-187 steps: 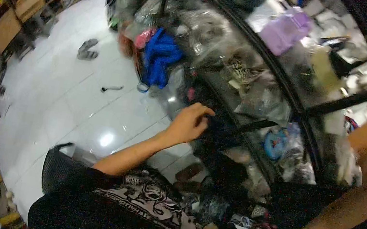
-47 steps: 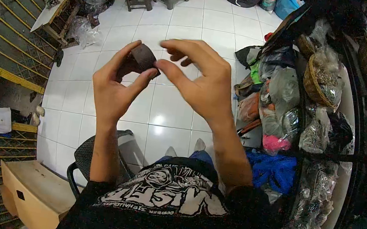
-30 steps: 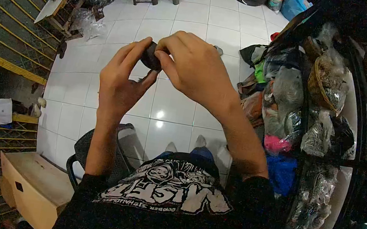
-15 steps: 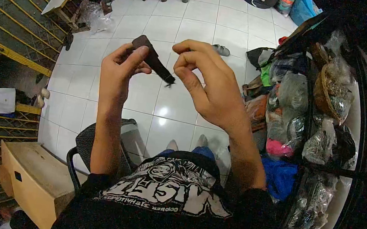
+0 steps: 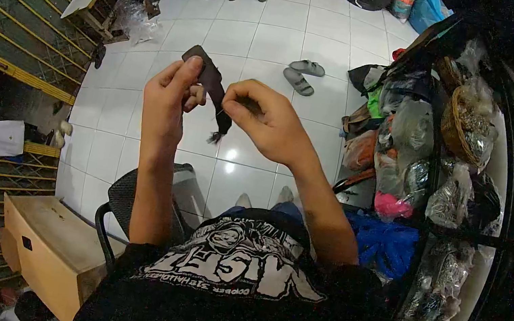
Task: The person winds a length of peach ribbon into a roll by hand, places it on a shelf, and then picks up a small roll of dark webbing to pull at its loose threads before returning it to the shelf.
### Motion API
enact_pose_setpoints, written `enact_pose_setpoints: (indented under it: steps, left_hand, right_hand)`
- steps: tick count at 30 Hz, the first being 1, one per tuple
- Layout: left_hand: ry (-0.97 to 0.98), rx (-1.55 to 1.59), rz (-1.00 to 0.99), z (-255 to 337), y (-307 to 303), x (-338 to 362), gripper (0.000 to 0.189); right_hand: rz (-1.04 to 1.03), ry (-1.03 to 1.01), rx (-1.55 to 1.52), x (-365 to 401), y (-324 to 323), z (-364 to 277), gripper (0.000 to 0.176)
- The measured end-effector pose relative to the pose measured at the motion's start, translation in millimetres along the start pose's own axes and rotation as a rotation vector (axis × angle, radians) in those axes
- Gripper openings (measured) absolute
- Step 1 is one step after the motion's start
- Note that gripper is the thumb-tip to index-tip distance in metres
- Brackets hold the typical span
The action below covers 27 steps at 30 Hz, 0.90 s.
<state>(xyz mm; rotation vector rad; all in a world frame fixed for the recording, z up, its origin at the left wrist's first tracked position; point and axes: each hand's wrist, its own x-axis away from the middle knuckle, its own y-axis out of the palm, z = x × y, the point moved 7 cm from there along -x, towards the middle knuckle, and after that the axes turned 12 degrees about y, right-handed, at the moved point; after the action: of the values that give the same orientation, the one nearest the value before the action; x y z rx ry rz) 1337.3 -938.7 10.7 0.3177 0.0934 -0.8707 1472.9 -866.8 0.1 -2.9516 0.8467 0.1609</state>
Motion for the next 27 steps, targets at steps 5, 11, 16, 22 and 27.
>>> enact_pose_setpoints:
  steps: [5, 11, 16, 22, 27]
  left_hand:
    - [-0.062, 0.056, -0.022, -6.7, -8.9, 2.2, 0.035]
    - [-0.214, 0.384, -0.086, -14.2, 4.0, 8.1, 0.036]
    - [-0.392, 0.637, -0.126, -27.7, 17.1, 19.4, 0.043]
    - [-0.453, 0.572, -0.040, -27.3, 17.9, 27.2, 0.049]
    - [-0.305, 0.469, -0.086, -19.1, 19.2, 18.7, 0.043]
  right_hand:
    - [-0.067, 0.198, -0.257, -1.4, 0.0, 8.7, 0.016]
    - [-0.056, 0.088, -0.192, -5.0, -2.2, -9.2, 0.018]
    - [0.126, -0.197, 0.163, -4.0, -4.2, -32.1, 0.011]
    - [0.166, -0.189, 0.253, -0.4, -5.1, -33.2, 0.010]
    - [0.150, -0.148, 0.129, -3.7, -7.4, -25.5, 0.012]
